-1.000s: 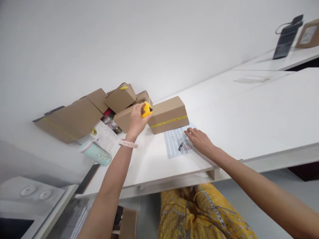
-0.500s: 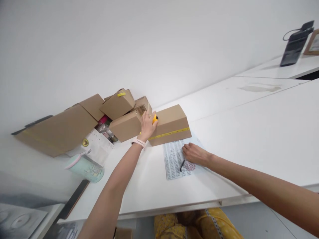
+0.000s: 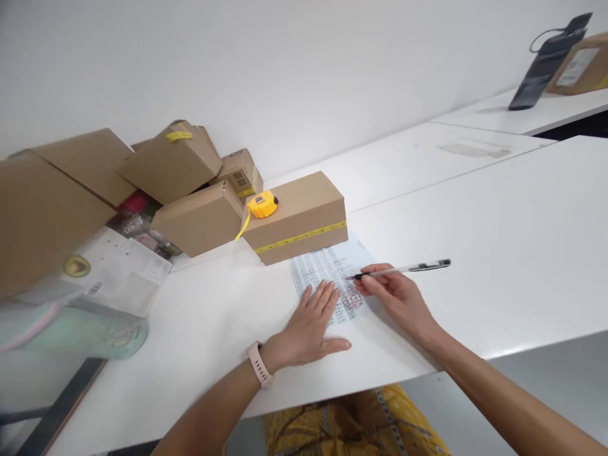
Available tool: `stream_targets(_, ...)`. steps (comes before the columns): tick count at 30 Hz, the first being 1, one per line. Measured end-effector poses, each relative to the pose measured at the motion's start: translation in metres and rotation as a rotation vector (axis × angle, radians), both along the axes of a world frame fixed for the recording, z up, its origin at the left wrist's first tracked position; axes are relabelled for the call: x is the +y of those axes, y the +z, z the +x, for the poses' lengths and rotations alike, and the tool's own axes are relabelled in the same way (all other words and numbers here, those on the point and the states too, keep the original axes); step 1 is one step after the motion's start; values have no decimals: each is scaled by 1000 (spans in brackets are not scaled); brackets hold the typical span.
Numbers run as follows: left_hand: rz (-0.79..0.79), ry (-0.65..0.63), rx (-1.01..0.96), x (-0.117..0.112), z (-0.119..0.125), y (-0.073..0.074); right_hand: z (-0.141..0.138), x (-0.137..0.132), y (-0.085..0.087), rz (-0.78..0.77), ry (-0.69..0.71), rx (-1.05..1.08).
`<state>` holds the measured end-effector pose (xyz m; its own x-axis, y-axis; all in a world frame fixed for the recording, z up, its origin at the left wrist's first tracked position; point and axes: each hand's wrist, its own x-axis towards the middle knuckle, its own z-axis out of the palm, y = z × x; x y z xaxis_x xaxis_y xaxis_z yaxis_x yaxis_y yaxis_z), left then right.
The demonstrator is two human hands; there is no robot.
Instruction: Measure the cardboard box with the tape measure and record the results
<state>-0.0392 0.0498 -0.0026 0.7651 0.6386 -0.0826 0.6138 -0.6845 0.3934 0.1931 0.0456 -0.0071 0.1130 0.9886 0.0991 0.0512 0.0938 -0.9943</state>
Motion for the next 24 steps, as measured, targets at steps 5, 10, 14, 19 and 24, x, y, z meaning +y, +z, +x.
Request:
stream_targets(5,52,22,-55,-1,5,-2,-5,19,-5,-50,52,-248)
stream_targets(10,51,29,-98,-4,7,-2,-3,15,-9,-35,110,-337)
stream_targets(14,50,34,-123,-4,9,-1,-3,11,-14,-62,158,-250)
stream_targets(19,79,16,-157,-6,9,-2,-5,7,-9,-105,165,-331)
stream_targets(24,135,7,-158,-7,8,-8,-6,3,-8,-63,211,-342)
